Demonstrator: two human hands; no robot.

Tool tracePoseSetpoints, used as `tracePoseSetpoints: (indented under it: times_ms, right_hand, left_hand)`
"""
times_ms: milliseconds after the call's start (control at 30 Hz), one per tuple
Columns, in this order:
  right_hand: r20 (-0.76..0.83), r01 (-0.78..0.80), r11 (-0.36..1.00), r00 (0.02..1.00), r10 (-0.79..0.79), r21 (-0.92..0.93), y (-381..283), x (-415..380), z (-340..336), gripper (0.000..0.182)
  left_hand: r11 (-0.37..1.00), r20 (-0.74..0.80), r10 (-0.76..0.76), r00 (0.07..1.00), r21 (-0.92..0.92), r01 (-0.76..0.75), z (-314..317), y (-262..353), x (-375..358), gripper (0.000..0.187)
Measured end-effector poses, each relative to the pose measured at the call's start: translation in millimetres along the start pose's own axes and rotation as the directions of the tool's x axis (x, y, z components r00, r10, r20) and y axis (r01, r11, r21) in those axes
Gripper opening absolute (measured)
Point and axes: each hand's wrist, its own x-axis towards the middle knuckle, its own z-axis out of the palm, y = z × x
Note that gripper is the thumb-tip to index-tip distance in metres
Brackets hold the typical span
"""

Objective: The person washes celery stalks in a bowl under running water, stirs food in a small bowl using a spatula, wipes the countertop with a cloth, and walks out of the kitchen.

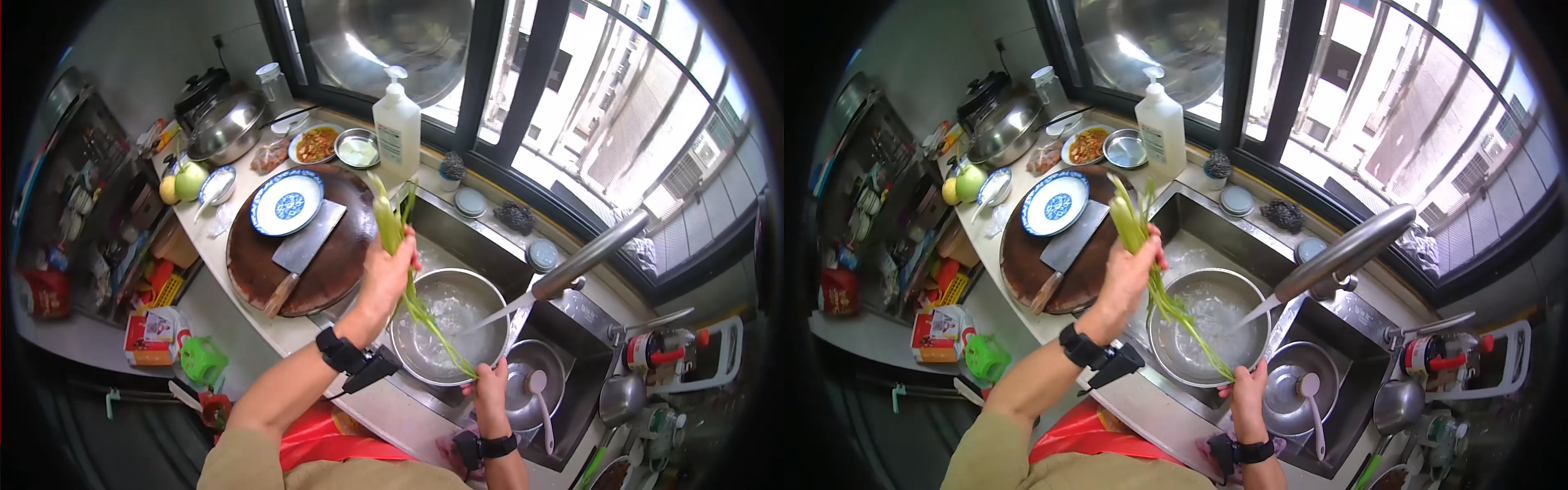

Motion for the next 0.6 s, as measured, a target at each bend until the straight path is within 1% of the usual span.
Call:
tracePoseSetpoints:
  times_ms: [67, 100, 133, 200, 267, 333, 367, 400, 433, 467, 533, 567, 600]
  right_hand:
    - [-0.010, 0.010, 1.000, 1.000, -0.010, 0.020, -0.3, -5.0, -1.5, 0.044]
    - [-0.024, 0.011, 1.000, 1.000, -0.010, 0.026, -4.1, -5.2, 1.0, 0.044]
    - [-0.040, 0.009, 0.999, 0.999, -0.008, 0.032, -7.4, -6.6, 2.4, 0.044]
    - [-0.050, 0.030, 0.999, 0.998, -0.029, 0.016, -14.8, -8.8, 1.2, 0.045]
    - [-0.063, 0.061, 0.998, 0.996, -0.061, 0.002, -25.8, -9.4, -0.7, 0.046]
    - [-0.054, 0.179, 0.981, 0.982, -0.183, -0.069, -38.3, -11.9, -2.9, 0.051]
    - [-0.068, 0.217, 0.970, 0.972, -0.226, -0.111, -48.4, -14.2, -2.0, 0.059]
    - [-0.078, 0.224, 0.967, 0.969, -0.234, -0.119, -55.4, -12.9, -3.3, 0.059]
    - [-0.126, 0.286, 0.919, 0.936, -0.328, -0.271, -63.1, -9.7, -5.0, 0.060]
    - [-0.156, 0.325, 0.847, 0.894, -0.420, -0.421, -70.4, -7.5, -5.2, 0.062]
    - [-0.136, 0.296, 0.716, 0.868, -0.478, -0.632, -99.0, -16.7, 1.0, 0.063]
    - [0.027, 0.430, 0.376, 0.687, -0.726, -0.821, -96.1, -1.8, -13.7, 0.065]
    - [0.260, 0.451, -0.029, 0.460, -0.849, -0.892, -102.3, 3.8, -13.0, 0.066]
  left_hand:
    - [1.000, 0.048, -0.013, 0.999, 0.005, 0.013, 7.9, 29.5, 6.1, 0.012]
    - [0.997, 0.066, 0.030, 0.997, -0.068, -0.025, 12.0, 37.6, 10.5, 0.013]
    - [0.997, 0.052, -0.002, 0.999, -0.083, 0.006, 15.5, 48.7, 14.1, 0.014]
    - [0.995, 0.043, 0.005, 0.999, -0.102, -0.001, 16.9, 66.1, 20.0, 0.013]
    - [0.991, -0.011, -0.018, 1.000, -0.134, 0.016, 13.1, 78.3, 28.0, 0.011]
    - [0.990, -0.071, 0.016, 0.997, -0.139, -0.026, 1.1, 84.6, 36.5, 0.010]
    - [0.987, -0.085, 0.034, 0.996, -0.151, -0.046, -9.3, 83.3, 42.8, 0.010]
    - [0.984, -0.102, 0.050, 0.994, -0.166, -0.067, -18.3, 83.3, 47.5, 0.010]
    - [0.984, -0.119, 0.048, 0.992, -0.166, -0.068, -26.8, 82.5, 50.1, 0.011]
    - [0.981, -0.120, 0.045, 0.992, -0.180, -0.066, -34.8, 80.5, 50.9, 0.011]
    - [0.977, -0.145, 0.058, 0.988, -0.195, -0.086, -47.5, 76.9, 51.0, 0.012]
    - [0.976, -0.172, 0.059, 0.983, -0.198, -0.094, -52.6, 73.3, 51.9, 0.011]
    - [0.972, -0.172, 0.055, 0.984, -0.215, -0.092, -57.0, 68.3, 54.1, 0.011]
